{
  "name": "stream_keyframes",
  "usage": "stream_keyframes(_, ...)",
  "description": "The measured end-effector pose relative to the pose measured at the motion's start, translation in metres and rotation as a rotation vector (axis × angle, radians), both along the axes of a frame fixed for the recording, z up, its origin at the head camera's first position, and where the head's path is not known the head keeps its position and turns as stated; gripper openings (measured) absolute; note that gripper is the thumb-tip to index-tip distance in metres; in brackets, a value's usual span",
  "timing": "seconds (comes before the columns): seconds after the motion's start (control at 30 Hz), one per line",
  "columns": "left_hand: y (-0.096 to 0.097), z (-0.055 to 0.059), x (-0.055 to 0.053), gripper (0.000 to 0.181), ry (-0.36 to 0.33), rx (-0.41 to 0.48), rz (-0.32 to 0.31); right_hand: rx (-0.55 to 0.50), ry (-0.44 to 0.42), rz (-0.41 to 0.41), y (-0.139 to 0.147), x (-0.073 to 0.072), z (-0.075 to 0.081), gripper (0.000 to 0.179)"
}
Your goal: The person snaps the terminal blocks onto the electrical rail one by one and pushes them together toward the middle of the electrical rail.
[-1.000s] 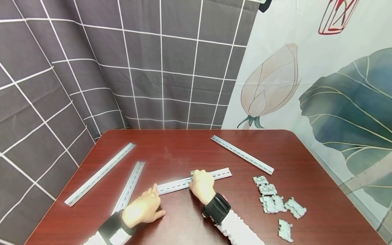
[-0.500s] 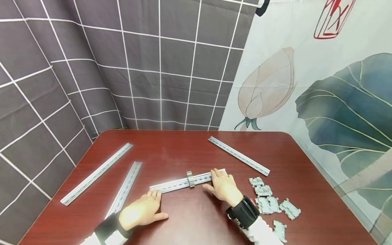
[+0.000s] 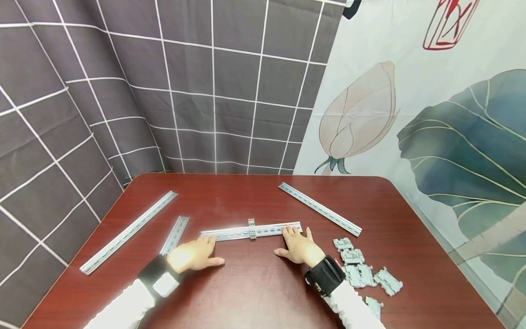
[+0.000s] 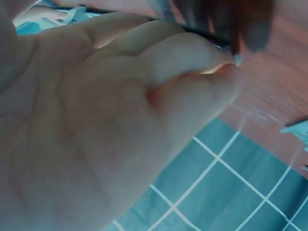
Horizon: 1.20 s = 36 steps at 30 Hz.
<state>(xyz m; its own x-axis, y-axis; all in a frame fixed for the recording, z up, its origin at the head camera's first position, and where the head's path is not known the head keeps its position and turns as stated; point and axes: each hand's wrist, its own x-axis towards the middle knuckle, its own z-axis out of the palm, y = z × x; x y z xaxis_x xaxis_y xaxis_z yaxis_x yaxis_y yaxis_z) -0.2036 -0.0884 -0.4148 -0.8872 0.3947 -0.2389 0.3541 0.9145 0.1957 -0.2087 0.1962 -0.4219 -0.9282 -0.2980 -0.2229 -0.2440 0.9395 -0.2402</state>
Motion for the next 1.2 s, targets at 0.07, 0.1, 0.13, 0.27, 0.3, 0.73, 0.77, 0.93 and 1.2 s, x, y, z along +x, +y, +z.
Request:
stream_keyframes(0.07, 0.0, -0.001, -0.012, 0.07, -0.017, -0.011, -0.005, 0.002, -0.004, 0.007, 0.0, -0.007, -0.001, 0.073)
stream_keyframes(0.1, 0.0, -0.002, -0.018, 0.07, -0.021, -0.017, -0.008, 0.002, -0.004, 0.01, 0.0, -0.011, -0.001, 0.073)
stream_keyframes(0.13, 0.0, -0.002, -0.024, 0.07, -0.027, -0.021, -0.006, 0.003, -0.004, 0.011, 0.0, -0.015, -0.002, 0.073)
stream_keyframes(0.27, 0.001, -0.005, -0.042, 0.069, -0.035, -0.039, -0.006, 0.014, 0.005, 0.014, -0.003, -0.03, -0.004, 0.073)
stream_keyframes(0.3, 0.0, -0.006, -0.046, 0.068, -0.034, -0.047, -0.008, 0.015, 0.006, 0.014, -0.003, -0.033, -0.005, 0.072)
stream_keyframes(0.73, -0.008, 0.001, -0.096, 0.048, -0.069, -0.083, -0.008, 0.061, -0.005, 0.036, -0.018, -0.08, -0.006, 0.07)
stream_keyframes(0.77, -0.009, 0.002, -0.099, 0.047, -0.071, -0.082, -0.003, 0.066, -0.004, 0.036, -0.02, -0.083, -0.005, 0.07)
stream_keyframes(0.93, -0.017, 0.005, -0.113, 0.044, -0.077, -0.061, 0.02, 0.072, -0.008, 0.044, -0.03, -0.095, -0.001, 0.067)
stream_keyframes(1.2, -0.032, -0.004, -0.133, 0.038, -0.021, -0.048, 0.011, 0.1, -0.07, 0.039, -0.044, -0.118, -0.003, 0.072)
